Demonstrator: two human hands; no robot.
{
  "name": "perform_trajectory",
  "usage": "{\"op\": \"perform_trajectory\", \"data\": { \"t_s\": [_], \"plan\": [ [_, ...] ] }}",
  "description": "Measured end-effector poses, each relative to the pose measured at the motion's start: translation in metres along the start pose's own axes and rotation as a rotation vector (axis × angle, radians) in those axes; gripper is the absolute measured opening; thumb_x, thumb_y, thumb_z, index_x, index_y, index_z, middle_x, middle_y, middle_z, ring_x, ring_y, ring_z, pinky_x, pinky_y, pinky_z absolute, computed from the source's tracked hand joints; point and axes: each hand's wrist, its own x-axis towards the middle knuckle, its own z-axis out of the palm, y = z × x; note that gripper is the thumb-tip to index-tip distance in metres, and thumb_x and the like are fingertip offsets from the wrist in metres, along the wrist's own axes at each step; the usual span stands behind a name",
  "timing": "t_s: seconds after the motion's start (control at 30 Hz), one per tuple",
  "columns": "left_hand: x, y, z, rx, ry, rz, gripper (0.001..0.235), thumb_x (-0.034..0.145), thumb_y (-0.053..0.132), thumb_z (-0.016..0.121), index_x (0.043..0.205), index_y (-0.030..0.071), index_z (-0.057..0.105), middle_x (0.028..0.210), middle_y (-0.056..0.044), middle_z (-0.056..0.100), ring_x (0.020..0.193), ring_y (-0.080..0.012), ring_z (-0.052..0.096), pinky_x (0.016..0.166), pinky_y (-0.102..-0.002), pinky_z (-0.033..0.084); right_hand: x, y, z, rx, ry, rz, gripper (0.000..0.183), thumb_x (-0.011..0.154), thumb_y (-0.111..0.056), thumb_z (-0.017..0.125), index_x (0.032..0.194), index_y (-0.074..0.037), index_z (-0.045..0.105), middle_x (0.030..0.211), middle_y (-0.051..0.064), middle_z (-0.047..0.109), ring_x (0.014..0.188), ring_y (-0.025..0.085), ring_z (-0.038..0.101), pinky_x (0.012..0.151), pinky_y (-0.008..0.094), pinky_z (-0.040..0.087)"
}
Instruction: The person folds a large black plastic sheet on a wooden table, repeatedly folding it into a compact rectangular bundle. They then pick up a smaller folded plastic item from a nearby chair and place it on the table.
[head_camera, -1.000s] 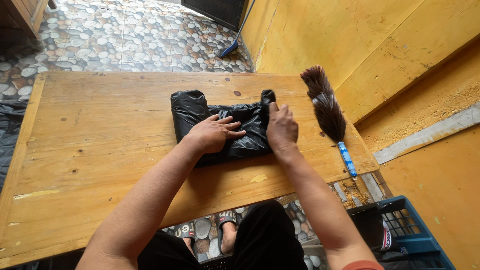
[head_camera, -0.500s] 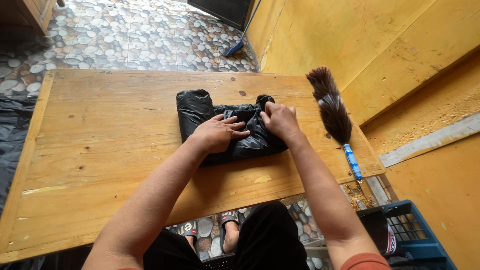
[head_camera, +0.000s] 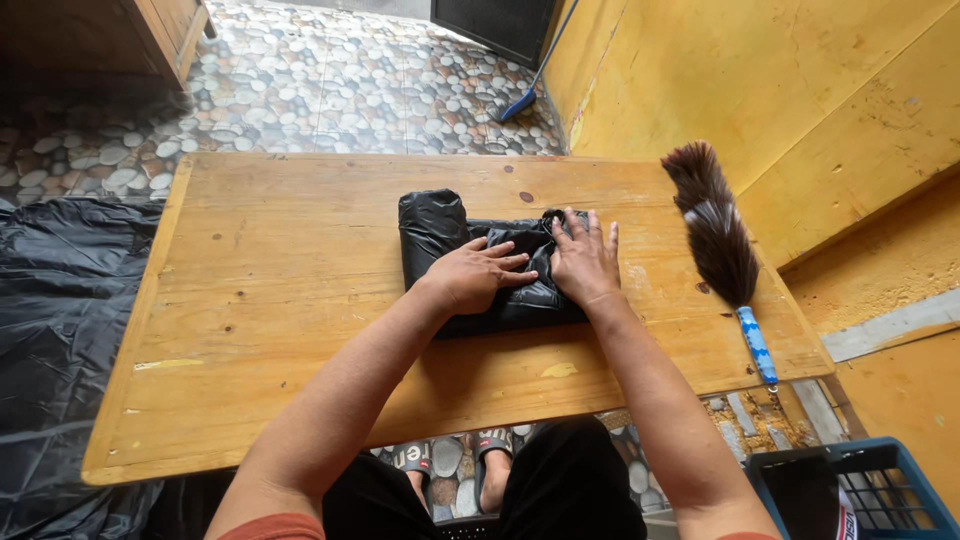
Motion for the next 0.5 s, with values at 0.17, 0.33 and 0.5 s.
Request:
{"op": "perform_trajectory", "data": {
  "t_s": [0.17,0.33,0.5],
  "plan": [
    [-0.001,0.001,-0.007,-0.001,-0.007,0.004,0.08,0.086,0.008,0.053,0.158,0.04,0.038,0.169,0.007,0.034,0.159,-0.025,0.024,0.128,-0.054,0.023,-0.009,0.005,-0.035,0.273,0.001,0.309,0.112,0.09,-0.056,0.068,0.167,-0.006,0.004,0.15,0.024,0.033,0.141,0.044,0.035,0.109,0.069,0.035],
    [0.0,0.004,-0.008,-0.013,-0.014,0.004,0.084,0.084,0.006,0.053,0.159,0.04,0.037,0.169,0.006,0.035,0.159,-0.026,0.024,0.127,-0.054,0.022,0.008,0.039,-0.031,0.497,-0.273,0.403,0.115,0.076,-0.075,0.068,0.148,0.01,0.037,0.145,0.033,0.048,0.137,0.05,0.049,0.111,0.061,0.04],
    [-0.002,0.004,-0.006,-0.025,-0.015,0.003,0.083,0.085,0.005,0.052,0.158,0.04,0.038,0.169,0.006,0.035,0.159,-0.0258,0.024,0.127,-0.054,0.022,0.014,0.035,-0.024,0.55,-0.265,0.419,0.108,0.075,-0.063,0.077,0.139,0.014,0.038,0.14,0.038,0.055,0.134,0.051,0.053,0.111,0.059,0.042]
  ]
}}
